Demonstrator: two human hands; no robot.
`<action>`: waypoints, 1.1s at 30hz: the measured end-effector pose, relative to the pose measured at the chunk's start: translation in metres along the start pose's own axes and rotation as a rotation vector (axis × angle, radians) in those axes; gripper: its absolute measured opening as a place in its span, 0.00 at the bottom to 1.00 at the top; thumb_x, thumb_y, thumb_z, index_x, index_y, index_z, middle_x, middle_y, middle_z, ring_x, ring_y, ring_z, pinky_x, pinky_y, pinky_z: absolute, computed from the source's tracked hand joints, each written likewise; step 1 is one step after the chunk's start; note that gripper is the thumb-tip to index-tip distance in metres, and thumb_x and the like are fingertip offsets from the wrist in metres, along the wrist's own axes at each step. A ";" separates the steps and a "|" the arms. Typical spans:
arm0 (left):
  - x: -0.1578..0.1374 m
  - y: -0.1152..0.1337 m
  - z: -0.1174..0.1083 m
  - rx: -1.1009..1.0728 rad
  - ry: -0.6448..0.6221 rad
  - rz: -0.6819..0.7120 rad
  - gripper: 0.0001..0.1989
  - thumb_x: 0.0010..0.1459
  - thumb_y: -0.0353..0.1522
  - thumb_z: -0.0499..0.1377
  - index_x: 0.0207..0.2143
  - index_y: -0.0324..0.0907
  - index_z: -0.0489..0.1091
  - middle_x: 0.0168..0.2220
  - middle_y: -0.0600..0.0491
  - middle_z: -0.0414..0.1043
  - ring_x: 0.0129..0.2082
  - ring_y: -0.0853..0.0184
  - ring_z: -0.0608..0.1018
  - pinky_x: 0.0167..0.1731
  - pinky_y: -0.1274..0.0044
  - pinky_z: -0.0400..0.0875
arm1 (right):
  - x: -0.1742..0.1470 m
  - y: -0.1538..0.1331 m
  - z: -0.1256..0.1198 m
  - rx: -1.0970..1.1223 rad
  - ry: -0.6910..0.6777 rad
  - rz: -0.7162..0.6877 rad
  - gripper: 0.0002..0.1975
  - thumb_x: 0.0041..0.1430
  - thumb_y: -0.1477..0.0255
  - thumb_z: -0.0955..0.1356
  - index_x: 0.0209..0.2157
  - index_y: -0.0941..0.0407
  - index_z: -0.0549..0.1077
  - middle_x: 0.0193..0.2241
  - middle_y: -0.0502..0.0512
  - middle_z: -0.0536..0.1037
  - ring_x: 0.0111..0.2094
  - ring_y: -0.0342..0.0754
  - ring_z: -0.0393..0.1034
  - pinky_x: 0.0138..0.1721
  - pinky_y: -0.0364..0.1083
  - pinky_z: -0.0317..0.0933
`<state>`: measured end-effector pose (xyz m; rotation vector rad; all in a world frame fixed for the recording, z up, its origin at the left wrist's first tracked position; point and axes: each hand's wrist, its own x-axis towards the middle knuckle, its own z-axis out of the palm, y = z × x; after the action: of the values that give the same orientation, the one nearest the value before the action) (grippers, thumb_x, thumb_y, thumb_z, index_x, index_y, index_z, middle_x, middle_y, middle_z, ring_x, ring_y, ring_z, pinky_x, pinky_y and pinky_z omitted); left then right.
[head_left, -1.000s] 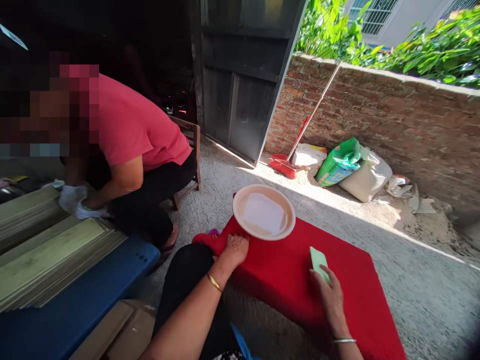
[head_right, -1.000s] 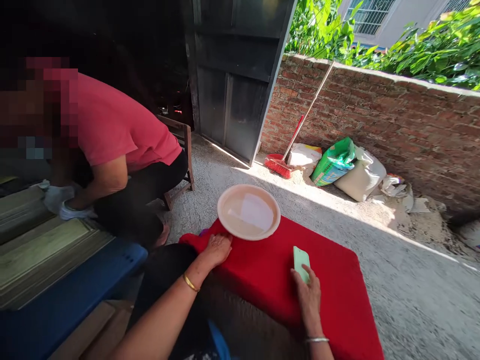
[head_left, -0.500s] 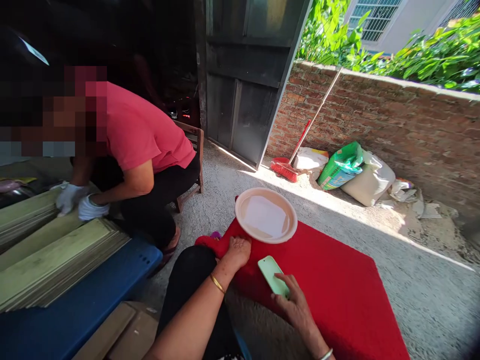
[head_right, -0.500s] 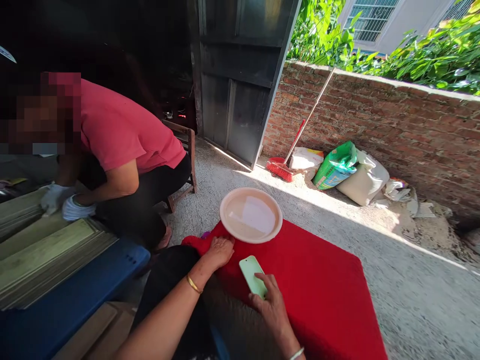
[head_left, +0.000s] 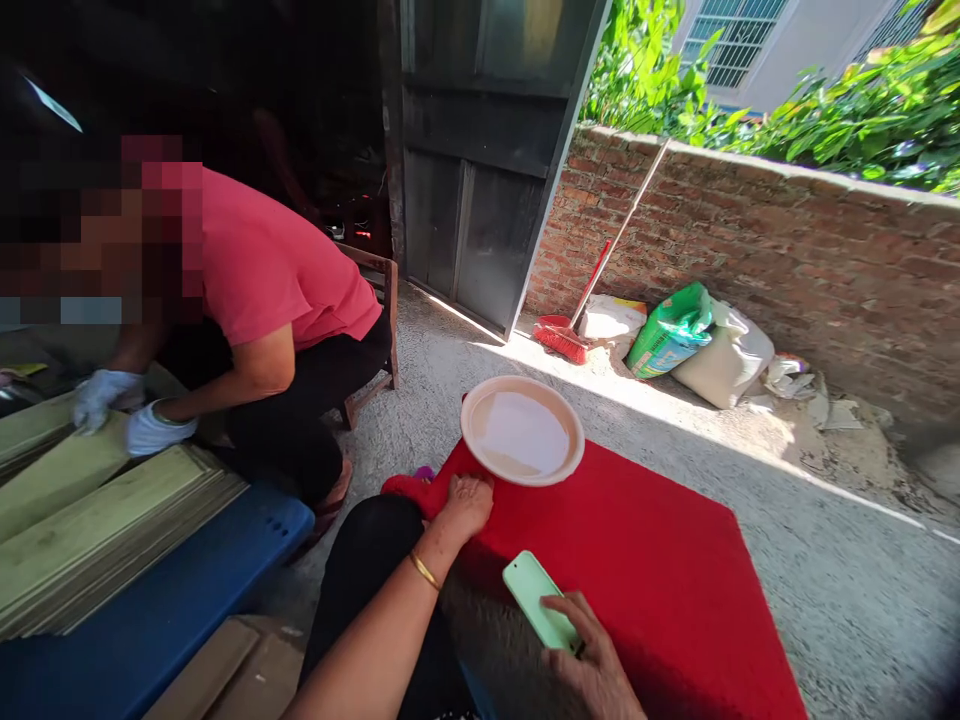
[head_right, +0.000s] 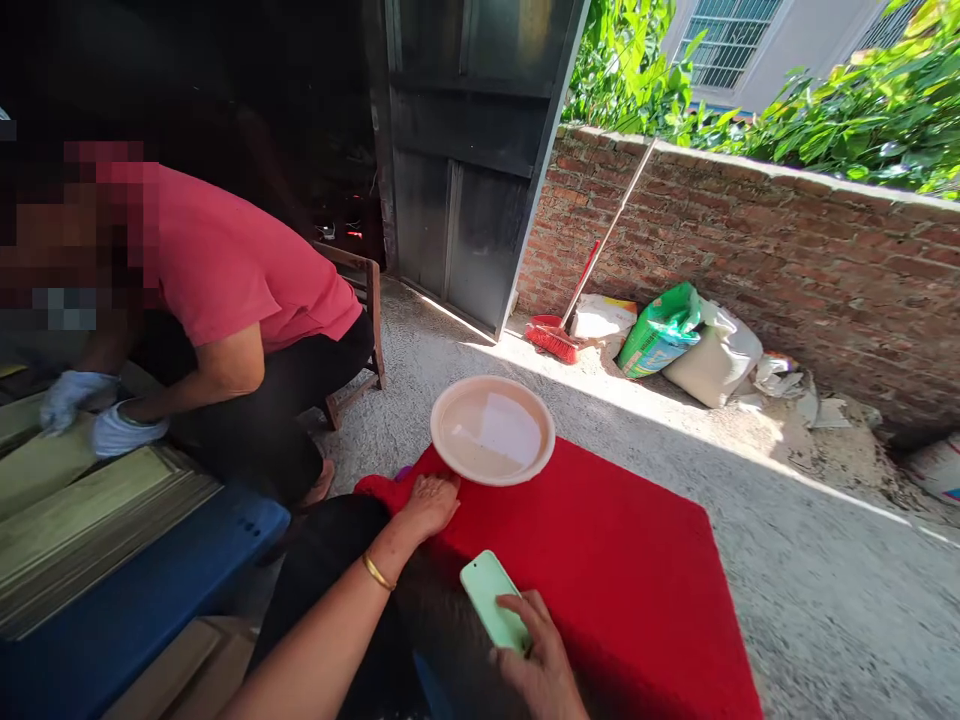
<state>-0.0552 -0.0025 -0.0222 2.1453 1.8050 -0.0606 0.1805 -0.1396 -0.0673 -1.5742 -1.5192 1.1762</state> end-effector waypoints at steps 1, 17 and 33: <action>-0.001 0.000 -0.001 0.006 0.000 0.002 0.19 0.64 0.28 0.49 0.53 0.36 0.71 0.51 0.37 0.75 0.54 0.52 0.74 0.54 0.62 0.63 | 0.006 -0.001 -0.012 0.000 0.056 0.002 0.23 0.42 0.62 0.70 0.42 0.52 0.81 0.43 0.55 0.77 0.46 0.54 0.71 0.45 0.46 0.66; 0.003 0.003 -0.002 0.052 -0.004 -0.027 0.19 0.62 0.30 0.54 0.54 0.34 0.71 0.52 0.36 0.74 0.54 0.51 0.75 0.51 0.63 0.66 | 0.042 0.068 -0.123 -0.818 0.606 0.313 0.33 0.53 0.46 0.59 0.49 0.55 0.71 0.39 0.64 0.72 0.43 0.64 0.72 0.46 0.61 0.66; 0.004 0.000 0.007 0.147 -0.005 -0.033 0.19 0.64 0.28 0.52 0.55 0.40 0.71 0.54 0.40 0.74 0.53 0.54 0.75 0.52 0.64 0.67 | 0.108 0.087 -0.293 -0.560 0.851 0.459 0.33 0.49 0.52 0.64 0.49 0.60 0.73 0.21 0.55 0.71 0.30 0.61 0.70 0.33 0.54 0.63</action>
<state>-0.0533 -0.0005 -0.0297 2.2118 1.8861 -0.2132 0.4754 -0.0049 -0.0500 -2.4530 -0.9494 0.1482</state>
